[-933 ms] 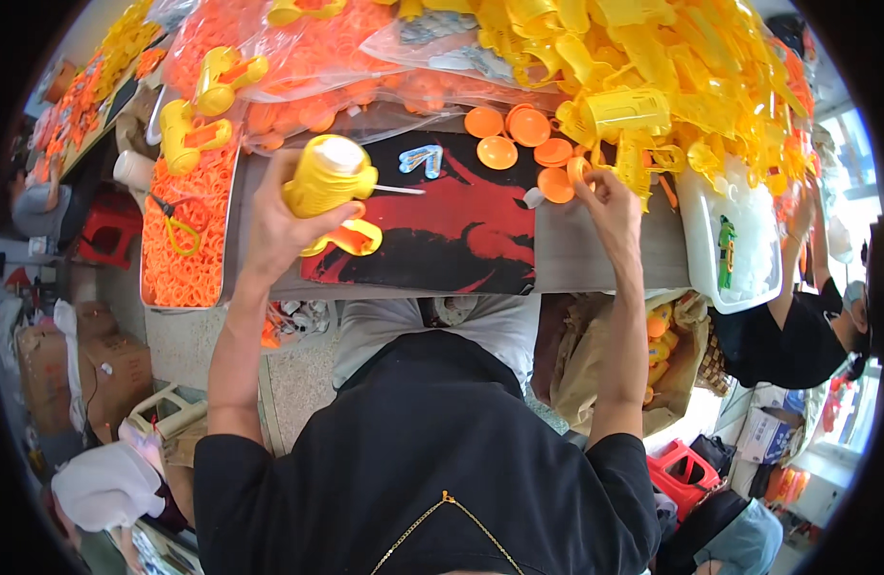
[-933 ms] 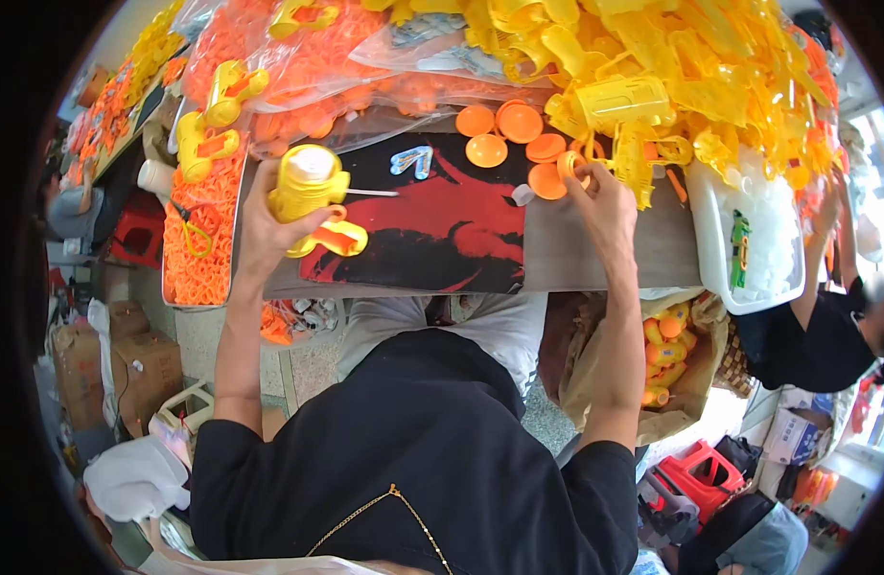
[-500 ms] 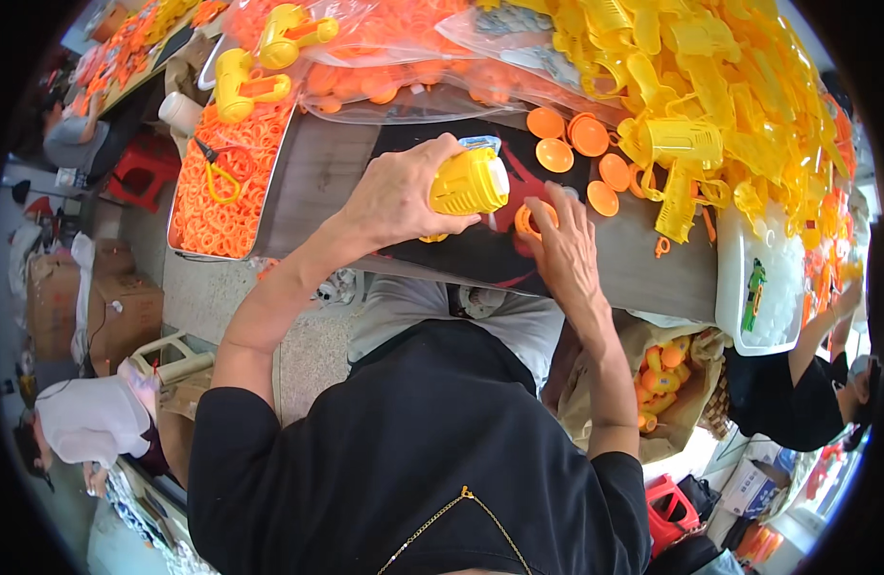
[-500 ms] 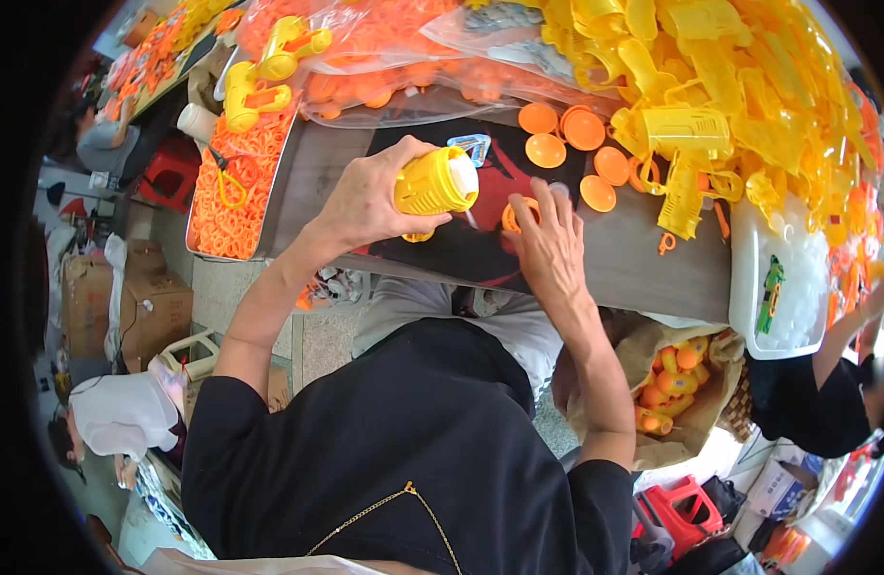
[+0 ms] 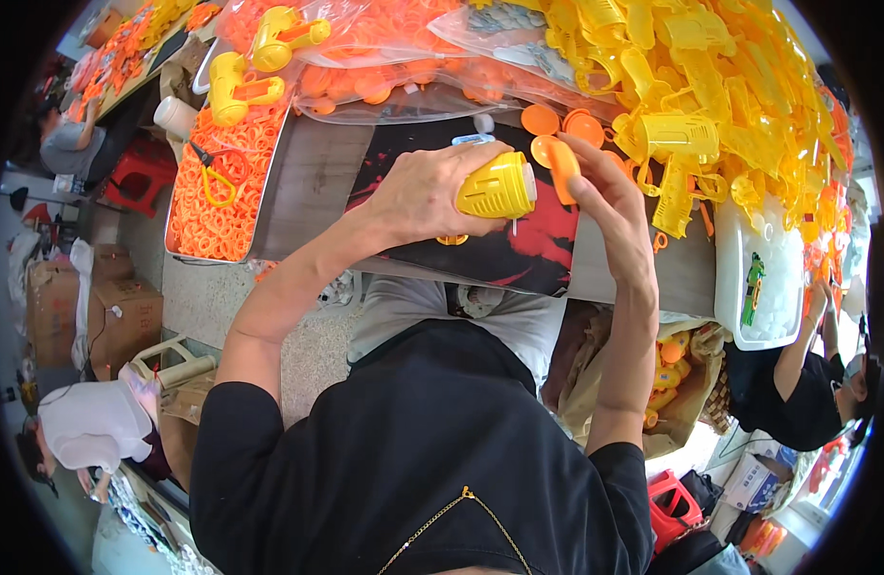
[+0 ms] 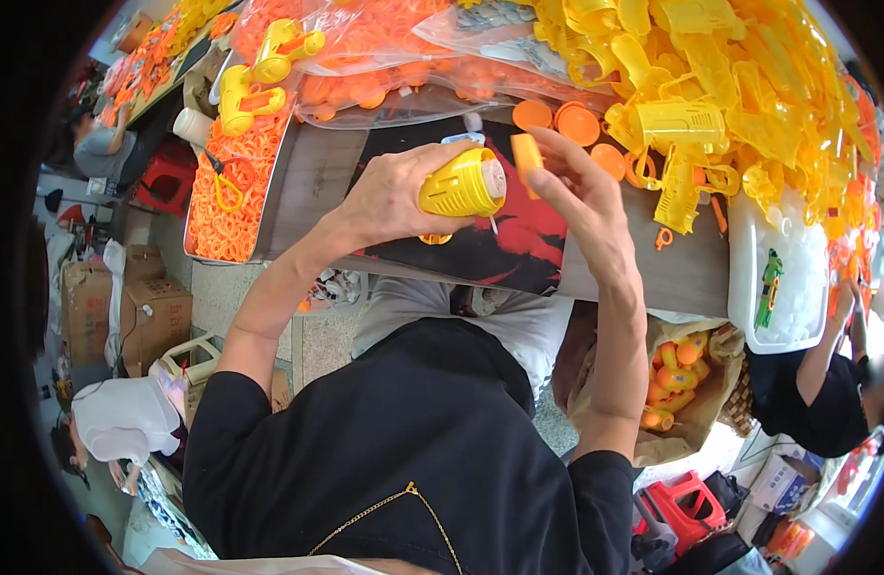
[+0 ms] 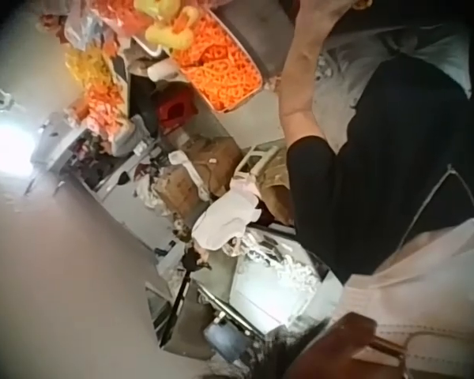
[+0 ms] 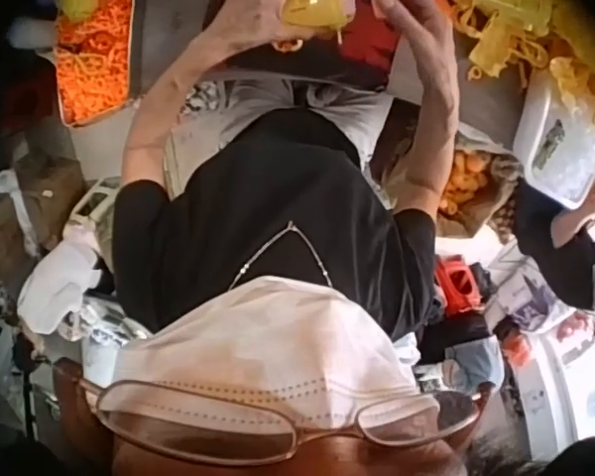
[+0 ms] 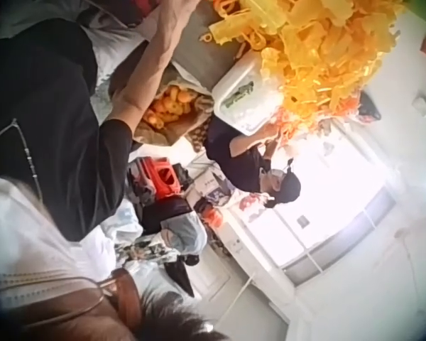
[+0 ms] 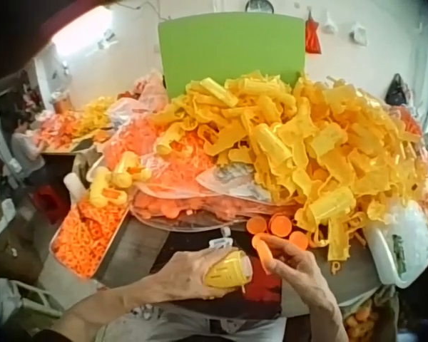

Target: Assembling plastic toy guns from individual components at a factory workbench.

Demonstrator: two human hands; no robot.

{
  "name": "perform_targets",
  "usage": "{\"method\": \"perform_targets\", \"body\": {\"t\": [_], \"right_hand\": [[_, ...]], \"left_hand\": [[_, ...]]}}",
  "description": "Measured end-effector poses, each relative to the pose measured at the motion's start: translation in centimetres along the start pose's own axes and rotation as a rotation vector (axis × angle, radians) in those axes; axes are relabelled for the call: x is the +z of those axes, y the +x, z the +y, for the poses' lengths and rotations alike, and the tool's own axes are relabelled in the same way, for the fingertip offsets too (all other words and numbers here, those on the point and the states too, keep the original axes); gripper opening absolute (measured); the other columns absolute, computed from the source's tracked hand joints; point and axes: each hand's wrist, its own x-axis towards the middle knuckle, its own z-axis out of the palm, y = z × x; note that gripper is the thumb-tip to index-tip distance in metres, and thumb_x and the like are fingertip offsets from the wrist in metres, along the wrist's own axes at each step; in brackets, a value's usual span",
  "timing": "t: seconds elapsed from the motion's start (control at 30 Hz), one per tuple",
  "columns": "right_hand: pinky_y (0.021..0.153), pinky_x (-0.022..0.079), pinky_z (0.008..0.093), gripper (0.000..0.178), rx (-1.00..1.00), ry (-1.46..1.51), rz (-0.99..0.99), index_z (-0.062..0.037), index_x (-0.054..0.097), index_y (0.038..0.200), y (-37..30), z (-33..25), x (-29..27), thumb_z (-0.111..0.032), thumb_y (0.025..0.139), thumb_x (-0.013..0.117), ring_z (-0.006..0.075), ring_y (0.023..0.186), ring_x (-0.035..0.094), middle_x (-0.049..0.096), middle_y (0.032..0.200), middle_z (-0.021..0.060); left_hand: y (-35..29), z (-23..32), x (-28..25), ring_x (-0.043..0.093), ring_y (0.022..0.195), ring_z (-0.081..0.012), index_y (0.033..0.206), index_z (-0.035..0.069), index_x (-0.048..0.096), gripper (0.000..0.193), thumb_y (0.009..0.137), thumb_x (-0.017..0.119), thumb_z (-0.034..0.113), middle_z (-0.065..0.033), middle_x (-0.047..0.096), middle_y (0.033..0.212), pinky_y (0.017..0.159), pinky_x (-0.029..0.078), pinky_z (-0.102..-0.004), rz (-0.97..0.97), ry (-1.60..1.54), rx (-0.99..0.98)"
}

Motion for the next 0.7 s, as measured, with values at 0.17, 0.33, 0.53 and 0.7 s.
{"method": "perform_targets", "body": {"t": [0.17, 0.33, 0.53, 0.7], "right_hand": [[0.094, 0.046, 0.0304, 0.053, -0.033, -0.226, -0.087, -0.0023, 0.058, 0.136, 1.2, -0.5, 0.6, -0.032, 0.093, 0.07, 0.0128, 0.099, 0.059, 0.065, 0.11, 0.0047], [0.095, 0.046, 0.0303, 0.055, 0.059, -0.108, -0.103, -0.0022, 0.061, 0.131, 2.7, 0.8, 0.2, -0.036, 0.09, 0.074, 0.0135, 0.1, 0.059, 0.067, 0.108, 0.0055], [0.105, 0.041, 0.0336, 0.058, -0.19, -0.228, -0.249, -0.0036, 0.058, 0.137, 3.1, 1.5, -1.0, -0.033, 0.09, 0.073, 0.0182, 0.117, 0.055, 0.058, 0.129, 0.0093], [0.114, 0.032, 0.0382, 0.059, -0.256, -0.277, -0.221, -0.0077, 0.054, 0.144, 2.5, 2.1, -0.2, -0.035, 0.094, 0.068, 0.0221, 0.13, 0.047, 0.052, 0.136, 0.0116]], "left_hand": [[1.1, -0.2, 0.7, 0.071, 0.09, -0.0324, 0.131, 0.008, 0.056, 0.077, 0.068, 0.084, 0.043, -0.0153, 0.07, 0.111, 0.075, 0.058, -0.0418, -0.054, -0.001, -0.003], [1.6, -0.5, 0.3, 0.071, 0.1, -0.0325, 0.132, 0.001, 0.058, 0.081, 0.066, 0.089, 0.036, -0.0175, 0.07, 0.116, 0.088, 0.056, -0.039, -0.113, -0.053, -0.069], [1.8, -0.8, 0.1, 0.07, 0.101, -0.0321, 0.133, 0.001, 0.057, 0.081, 0.067, 0.087, 0.037, -0.0171, 0.07, 0.115, 0.09, 0.055, -0.0386, -0.145, -0.114, -0.09], [2.0, -0.7, -0.3, 0.07, 0.1, -0.0323, 0.134, 0.002, 0.056, 0.081, 0.068, 0.087, 0.038, -0.0169, 0.07, 0.113, 0.09, 0.055, -0.0384, -0.18, -0.109, -0.124]]}}
